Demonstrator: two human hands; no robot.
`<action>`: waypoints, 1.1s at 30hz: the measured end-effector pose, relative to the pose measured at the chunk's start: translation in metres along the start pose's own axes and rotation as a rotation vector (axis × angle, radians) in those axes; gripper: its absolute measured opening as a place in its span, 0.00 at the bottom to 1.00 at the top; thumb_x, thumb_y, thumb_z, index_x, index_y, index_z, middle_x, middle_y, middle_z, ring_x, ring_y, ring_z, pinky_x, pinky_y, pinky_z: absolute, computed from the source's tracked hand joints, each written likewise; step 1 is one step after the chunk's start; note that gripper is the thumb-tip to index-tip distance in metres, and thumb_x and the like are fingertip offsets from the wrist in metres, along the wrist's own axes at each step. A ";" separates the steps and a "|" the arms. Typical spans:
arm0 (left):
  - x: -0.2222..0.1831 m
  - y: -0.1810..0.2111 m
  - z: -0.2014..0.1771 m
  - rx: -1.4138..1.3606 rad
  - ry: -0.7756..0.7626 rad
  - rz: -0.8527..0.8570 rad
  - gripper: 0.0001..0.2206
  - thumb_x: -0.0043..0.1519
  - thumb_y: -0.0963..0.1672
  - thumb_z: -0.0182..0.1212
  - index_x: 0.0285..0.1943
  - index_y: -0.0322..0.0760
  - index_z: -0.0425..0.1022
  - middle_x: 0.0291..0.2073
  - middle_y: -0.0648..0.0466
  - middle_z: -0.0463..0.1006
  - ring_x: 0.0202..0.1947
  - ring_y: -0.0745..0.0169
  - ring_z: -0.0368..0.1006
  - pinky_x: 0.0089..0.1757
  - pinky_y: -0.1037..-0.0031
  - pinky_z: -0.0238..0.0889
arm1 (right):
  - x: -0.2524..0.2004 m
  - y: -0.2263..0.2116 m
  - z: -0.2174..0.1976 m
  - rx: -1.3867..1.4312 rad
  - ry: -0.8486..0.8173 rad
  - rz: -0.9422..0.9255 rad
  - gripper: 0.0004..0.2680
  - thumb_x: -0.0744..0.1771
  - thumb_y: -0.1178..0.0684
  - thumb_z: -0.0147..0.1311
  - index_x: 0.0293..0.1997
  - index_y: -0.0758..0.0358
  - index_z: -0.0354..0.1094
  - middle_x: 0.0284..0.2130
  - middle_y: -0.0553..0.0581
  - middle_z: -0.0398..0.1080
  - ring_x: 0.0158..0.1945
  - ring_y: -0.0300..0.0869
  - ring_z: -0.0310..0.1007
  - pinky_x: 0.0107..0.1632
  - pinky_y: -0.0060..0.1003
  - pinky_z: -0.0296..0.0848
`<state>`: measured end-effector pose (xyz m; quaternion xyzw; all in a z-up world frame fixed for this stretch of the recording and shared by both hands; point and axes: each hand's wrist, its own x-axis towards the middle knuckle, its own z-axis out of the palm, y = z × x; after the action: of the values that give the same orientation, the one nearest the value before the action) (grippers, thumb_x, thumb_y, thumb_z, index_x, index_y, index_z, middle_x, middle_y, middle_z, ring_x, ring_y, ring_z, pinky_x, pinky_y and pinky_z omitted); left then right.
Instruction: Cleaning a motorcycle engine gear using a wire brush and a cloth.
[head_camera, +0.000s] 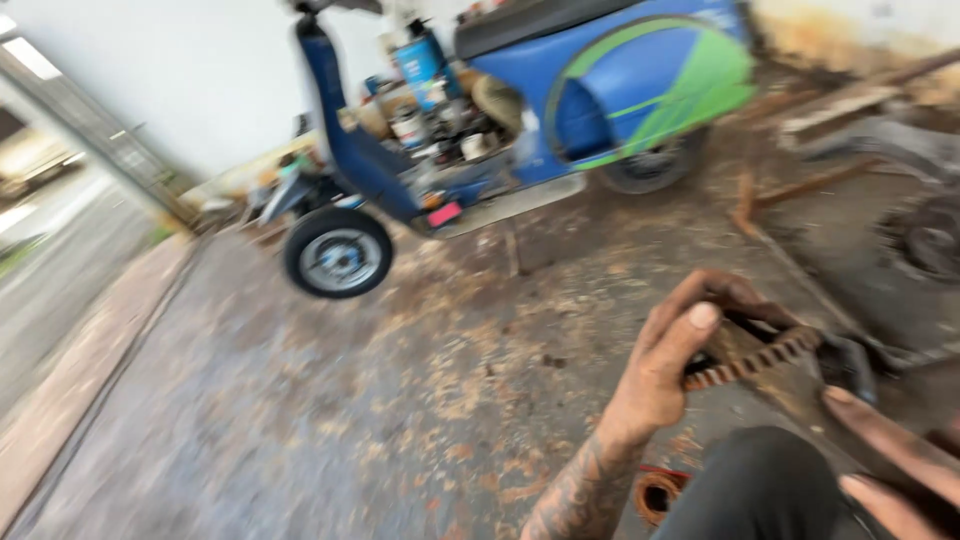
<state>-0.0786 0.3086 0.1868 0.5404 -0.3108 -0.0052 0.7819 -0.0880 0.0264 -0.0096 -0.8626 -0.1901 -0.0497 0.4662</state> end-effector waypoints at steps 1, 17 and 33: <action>0.003 -0.002 0.004 -0.034 -0.048 -0.027 0.18 0.74 0.51 0.46 0.61 0.35 0.69 0.53 0.52 0.75 0.57 0.61 0.72 0.62 0.67 0.63 | -0.009 -0.051 -0.017 -0.011 0.043 0.047 0.34 0.55 0.67 0.63 0.70 0.59 0.57 0.74 0.52 0.56 0.77 0.39 0.52 0.74 0.44 0.53; 0.024 -0.092 0.162 -0.166 -0.628 -0.210 0.26 0.68 0.57 0.44 0.53 0.31 0.67 0.46 0.44 0.79 0.46 0.56 0.75 0.52 0.69 0.66 | -0.170 -0.232 -0.075 -0.709 0.421 0.541 0.23 0.64 0.48 0.59 0.69 0.48 0.65 0.31 0.55 0.72 0.16 0.48 0.65 0.23 0.43 0.68; 0.059 -0.178 0.158 -0.680 -0.482 -0.466 0.24 0.67 0.57 0.52 0.61 0.37 0.67 0.54 0.38 0.73 0.55 0.40 0.75 0.51 0.58 0.74 | -0.218 -0.186 -0.127 -0.210 0.382 0.655 0.23 0.60 0.56 0.61 0.64 0.60 0.69 0.39 0.50 0.85 0.26 0.37 0.71 0.34 0.34 0.73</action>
<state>-0.0501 0.0815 0.0998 0.2925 -0.3347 -0.4069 0.7980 -0.3472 -0.0477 0.1508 -0.8958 0.1915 -0.0770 0.3936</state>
